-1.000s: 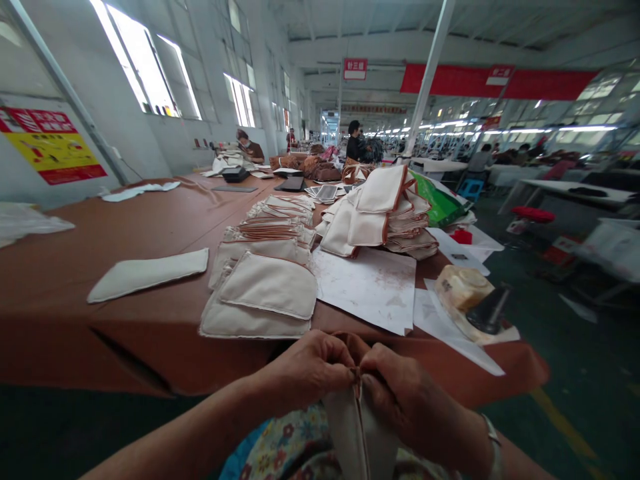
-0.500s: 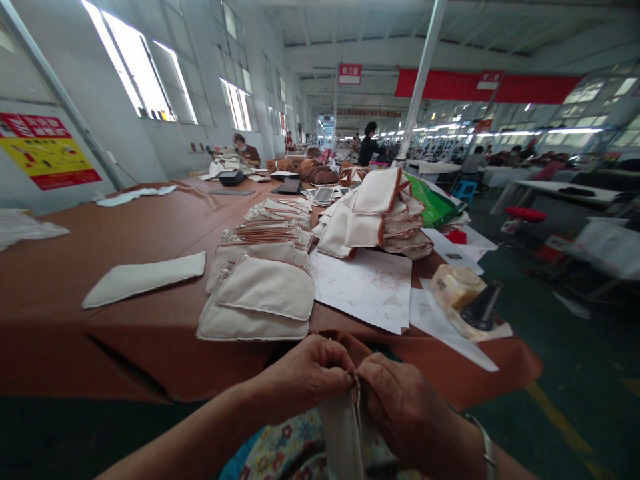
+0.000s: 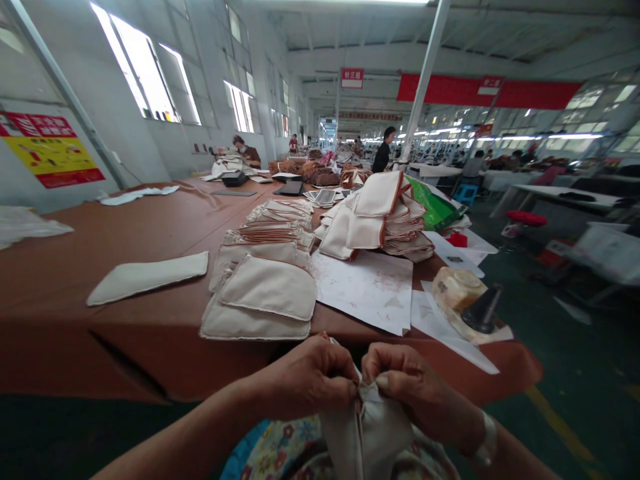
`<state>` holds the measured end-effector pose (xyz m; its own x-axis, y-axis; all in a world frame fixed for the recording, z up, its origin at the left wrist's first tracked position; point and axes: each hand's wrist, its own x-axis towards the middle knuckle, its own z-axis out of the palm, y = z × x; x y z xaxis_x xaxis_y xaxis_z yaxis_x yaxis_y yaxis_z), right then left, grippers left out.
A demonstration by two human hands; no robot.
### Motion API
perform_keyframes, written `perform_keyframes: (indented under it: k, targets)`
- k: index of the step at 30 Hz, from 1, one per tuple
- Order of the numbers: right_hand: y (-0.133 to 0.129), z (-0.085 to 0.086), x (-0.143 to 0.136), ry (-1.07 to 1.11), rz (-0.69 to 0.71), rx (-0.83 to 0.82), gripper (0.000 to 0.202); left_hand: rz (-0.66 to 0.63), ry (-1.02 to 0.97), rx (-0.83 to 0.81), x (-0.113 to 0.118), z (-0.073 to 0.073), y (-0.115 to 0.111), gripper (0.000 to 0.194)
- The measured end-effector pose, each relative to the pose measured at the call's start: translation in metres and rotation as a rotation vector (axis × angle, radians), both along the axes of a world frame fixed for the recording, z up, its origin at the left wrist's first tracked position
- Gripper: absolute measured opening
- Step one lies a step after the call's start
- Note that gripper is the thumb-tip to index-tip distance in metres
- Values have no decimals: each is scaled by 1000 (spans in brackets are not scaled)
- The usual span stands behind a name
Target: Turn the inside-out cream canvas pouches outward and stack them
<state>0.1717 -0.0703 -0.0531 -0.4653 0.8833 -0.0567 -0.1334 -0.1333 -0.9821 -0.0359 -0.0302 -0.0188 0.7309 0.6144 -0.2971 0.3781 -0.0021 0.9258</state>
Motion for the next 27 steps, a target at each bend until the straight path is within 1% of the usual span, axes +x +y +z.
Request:
perform_keyframes:
  k: [2, 5, 7, 10, 12, 16, 18, 19, 20, 21, 23, 25, 26, 27]
  targets:
    - [-2, 1, -1, -60, -22, 21, 12, 47, 18, 31, 0, -1, -1, 20]
    - [-7, 7, -2, -193, -27, 144, 19, 81, -12, 36, 1, -2, -3, 19]
    - [-9, 11, -3, -305, -38, 283, 18, 87, -44, 1, 0, -1, -3, 17]
    - [-10, 15, -3, -493, -88, 589, 6, 114, -44, -21, -1, -2, -4, 18]
    - [-10, 16, -4, -572, -92, 770, 6, 132, -25, -7, -1, -3, -3, 18]
    - [-13, 13, -7, -716, -57, 967, 14, 114, -11, -26, -1, -3, -4, 18]
    - [-15, 10, -10, -755, -78, 1025, 16, 104, -3, -23, 0, -1, -5, 17]
    - [-16, 9, -11, -747, -108, 1005, 15, 98, 3, -15, 0, -1, -6, 17]
    - [-17, 7, -13, -715, -147, 925, 15, 84, 7, -5, 0, 0, -8, 17]
    - [-16, 6, -15, -650, -175, 789, 14, 61, 9, 6, 1, 1, -9, 16]
    - [-14, 1, -20, -422, -195, 396, 17, 28, 9, 48, 1, 1, -12, 15]
    - [-11, -4, -25, -120, -175, 8, 20, 40, 11, 105, 1, 0, -13, 14]
    - [-9, -6, -27, 16, -163, -127, 22, 61, 14, 119, 1, -1, -13, 14]
    - [-8, -7, -28, 117, -158, -217, 22, 86, 15, 118, 0, -3, -12, 14]
